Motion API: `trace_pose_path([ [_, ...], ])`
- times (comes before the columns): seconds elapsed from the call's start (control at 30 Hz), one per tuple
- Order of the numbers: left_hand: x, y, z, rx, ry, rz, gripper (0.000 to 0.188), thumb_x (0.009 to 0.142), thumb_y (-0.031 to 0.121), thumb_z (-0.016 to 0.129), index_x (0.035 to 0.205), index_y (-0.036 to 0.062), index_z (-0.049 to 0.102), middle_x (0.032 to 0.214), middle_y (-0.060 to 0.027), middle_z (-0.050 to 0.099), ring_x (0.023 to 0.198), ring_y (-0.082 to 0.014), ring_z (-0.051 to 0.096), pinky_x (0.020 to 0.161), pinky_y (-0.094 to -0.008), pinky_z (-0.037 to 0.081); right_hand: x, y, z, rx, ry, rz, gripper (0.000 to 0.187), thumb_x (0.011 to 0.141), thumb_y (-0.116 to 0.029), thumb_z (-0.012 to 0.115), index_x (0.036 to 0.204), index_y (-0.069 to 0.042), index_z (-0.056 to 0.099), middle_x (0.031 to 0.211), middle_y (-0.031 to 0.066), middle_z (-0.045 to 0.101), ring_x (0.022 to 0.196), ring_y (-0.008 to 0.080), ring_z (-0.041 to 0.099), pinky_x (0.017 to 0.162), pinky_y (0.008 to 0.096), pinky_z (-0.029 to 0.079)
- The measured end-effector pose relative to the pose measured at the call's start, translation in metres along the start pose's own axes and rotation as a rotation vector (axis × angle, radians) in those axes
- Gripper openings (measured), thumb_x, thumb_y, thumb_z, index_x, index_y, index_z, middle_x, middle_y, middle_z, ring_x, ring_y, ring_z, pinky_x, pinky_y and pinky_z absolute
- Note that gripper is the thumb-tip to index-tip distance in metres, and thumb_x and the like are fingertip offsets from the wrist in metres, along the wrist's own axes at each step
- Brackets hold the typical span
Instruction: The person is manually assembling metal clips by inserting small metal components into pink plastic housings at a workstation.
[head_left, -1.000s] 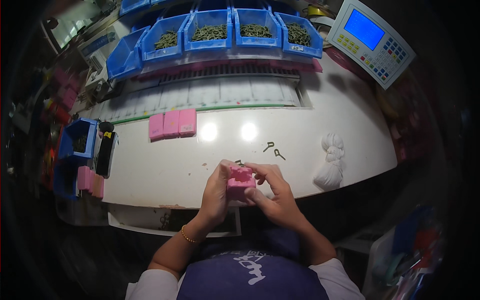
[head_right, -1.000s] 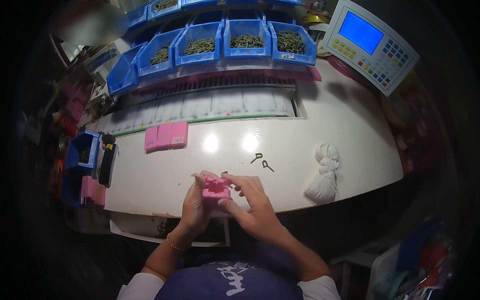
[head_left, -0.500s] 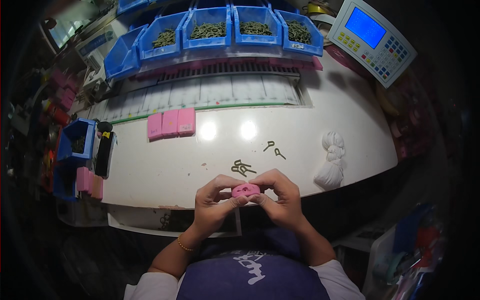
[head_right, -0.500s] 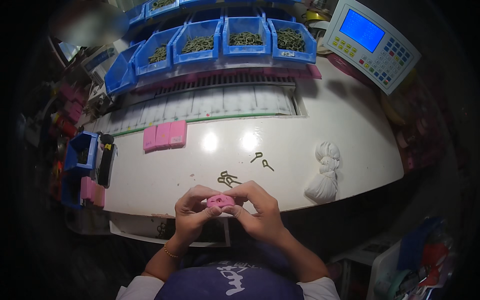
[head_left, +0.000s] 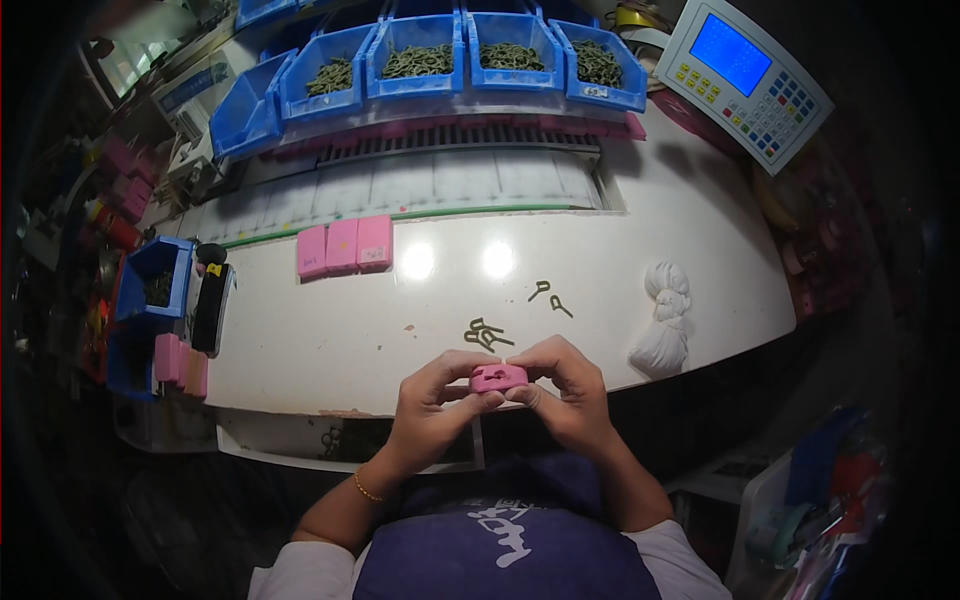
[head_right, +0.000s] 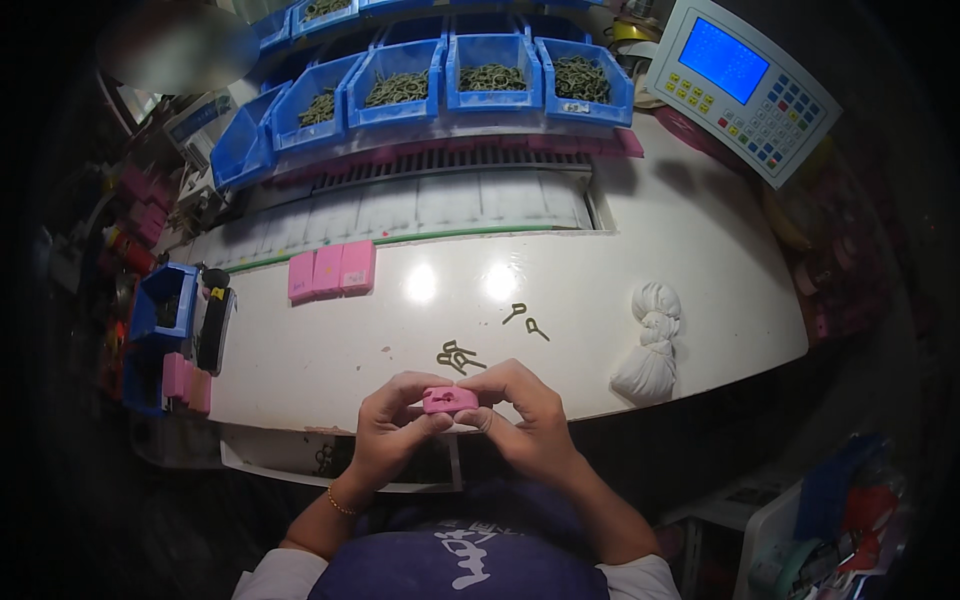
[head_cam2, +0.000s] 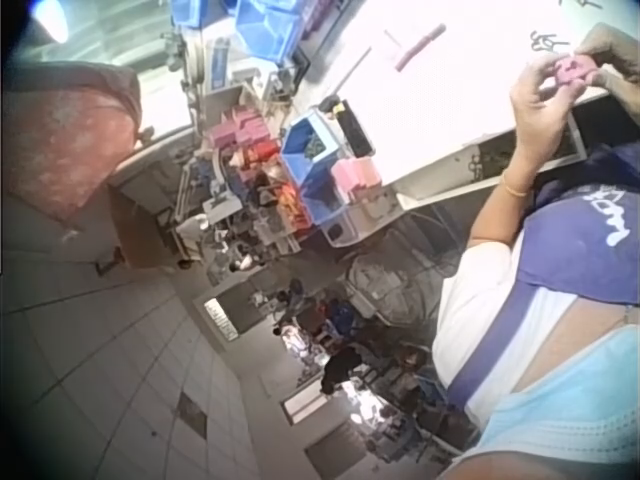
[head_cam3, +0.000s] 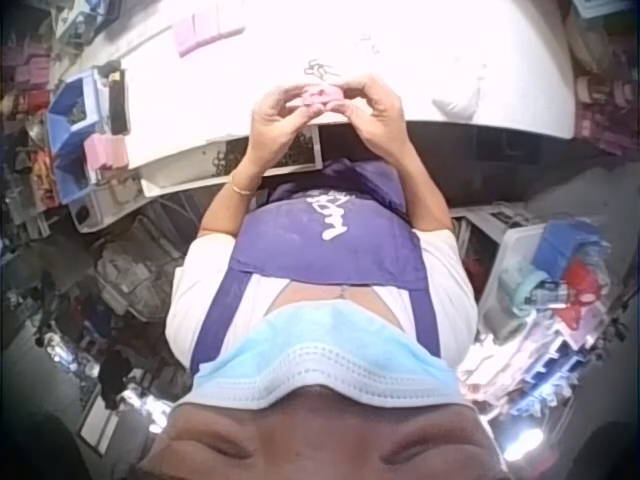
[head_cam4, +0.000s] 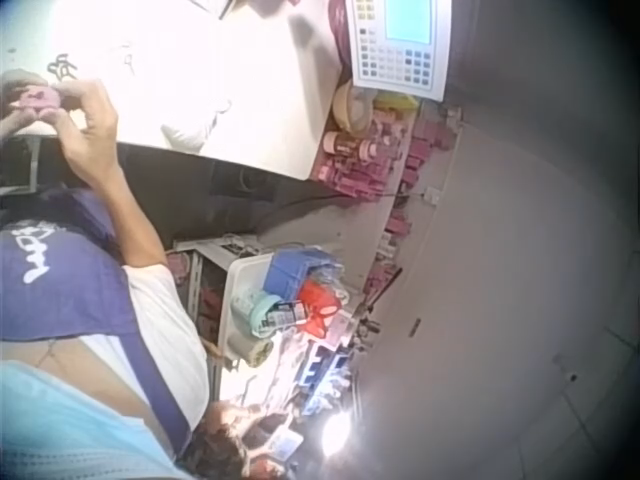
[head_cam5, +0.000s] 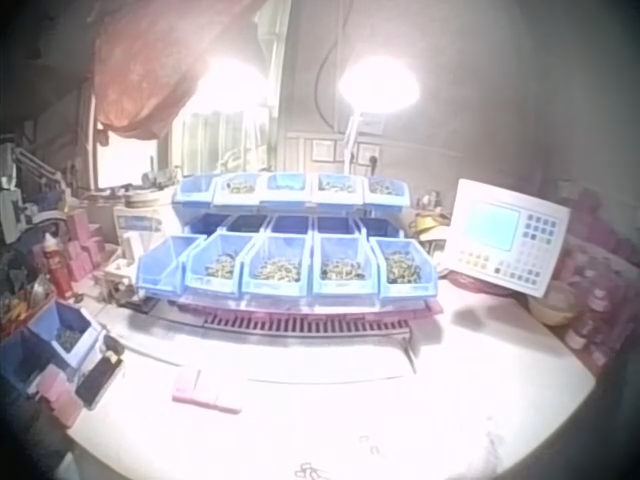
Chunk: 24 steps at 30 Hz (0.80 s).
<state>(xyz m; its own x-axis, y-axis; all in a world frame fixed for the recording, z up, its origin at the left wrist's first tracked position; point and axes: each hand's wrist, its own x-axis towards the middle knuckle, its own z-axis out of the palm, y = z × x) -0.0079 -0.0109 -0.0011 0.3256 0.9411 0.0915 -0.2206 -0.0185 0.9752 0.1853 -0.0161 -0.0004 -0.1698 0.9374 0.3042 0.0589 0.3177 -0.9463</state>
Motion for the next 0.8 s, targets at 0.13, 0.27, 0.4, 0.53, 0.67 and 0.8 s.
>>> trace_pose_path([
  [0.13, -0.002, -0.003, 0.004, 0.066, 0.070, 0.067, 0.027, 0.088, 0.007, 0.074, 0.112, -0.0003, 0.064, 0.108, -0.0093, 0.065, 0.101, -0.0173, 0.066, 0.085, -0.0321, 0.059, 0.000, 0.002, 0.000, 0.021, -0.002, 0.002, 0.022, 0.086, -0.004, 0.073, 0.107, 0.000, 0.068, 0.097, 0.0100, 0.067, 0.088, 0.0178, 0.067, 0.079, 0.0298, 0.054],
  [0.27, -0.003, -0.007, 0.003, 0.071, 0.064, 0.137, 0.025, 0.088, 0.007, 0.074, 0.110, 0.0002, 0.064, 0.105, -0.0086, 0.065, 0.099, -0.0168, 0.066, 0.084, -0.0313, 0.059, -0.001, 0.006, -0.001, 0.073, -0.025, 0.043, 0.020, 0.087, -0.003, 0.072, 0.107, 0.000, 0.068, 0.099, 0.0099, 0.066, 0.088, 0.0176, 0.067, 0.080, 0.0299, 0.054],
  [0.4, -0.002, -0.007, 0.001, 0.116, 0.042, 0.152, 0.024, 0.088, 0.007, 0.074, 0.109, 0.0000, 0.065, 0.104, -0.0083, 0.065, 0.098, -0.0162, 0.066, 0.083, -0.0307, 0.059, -0.001, 0.007, -0.003, 0.069, -0.055, 0.033, 0.023, 0.086, 0.000, 0.073, 0.108, 0.000, 0.067, 0.099, 0.0097, 0.066, 0.089, 0.0172, 0.067, 0.080, 0.0297, 0.054],
  [0.53, 0.000, -0.004, 0.002, 0.081, 0.068, 0.087, 0.023, 0.086, 0.004, 0.075, 0.107, -0.0001, 0.066, 0.104, -0.0088, 0.066, 0.095, -0.0159, 0.067, 0.082, -0.0302, 0.060, 0.003, 0.008, -0.004, -0.028, -0.018, -0.160, 0.030, 0.082, 0.006, 0.073, 0.109, -0.001, 0.063, 0.103, 0.0117, 0.067, 0.092, 0.0216, 0.069, 0.079, 0.0317, 0.056],
  [0.67, 0.000, -0.001, 0.000, 0.170, 0.064, 0.111, 0.022, 0.085, 0.002, 0.075, 0.106, -0.0004, 0.068, 0.102, -0.0097, 0.067, 0.094, -0.0158, 0.067, 0.081, -0.0298, 0.059, 0.005, -0.001, -0.007, -0.260, -0.107, -0.271, 0.030, 0.081, 0.007, 0.074, 0.106, -0.005, 0.063, 0.102, 0.0150, 0.069, 0.092, 0.0256, 0.071, 0.075, 0.0328, 0.058],
  [0.8, 0.002, -0.002, -0.003, 0.224, 0.036, 0.141, 0.024, 0.085, 0.002, 0.076, 0.107, -0.0008, 0.068, 0.101, -0.0098, 0.068, 0.094, -0.0157, 0.068, 0.081, -0.0295, 0.059, 0.005, -0.004, -0.006, -0.277, -0.122, -0.236, 0.028, 0.084, 0.006, 0.069, 0.109, -0.006, 0.065, 0.101, 0.0131, 0.068, 0.089, 0.0292, 0.070, 0.073, 0.0354, 0.059],
])
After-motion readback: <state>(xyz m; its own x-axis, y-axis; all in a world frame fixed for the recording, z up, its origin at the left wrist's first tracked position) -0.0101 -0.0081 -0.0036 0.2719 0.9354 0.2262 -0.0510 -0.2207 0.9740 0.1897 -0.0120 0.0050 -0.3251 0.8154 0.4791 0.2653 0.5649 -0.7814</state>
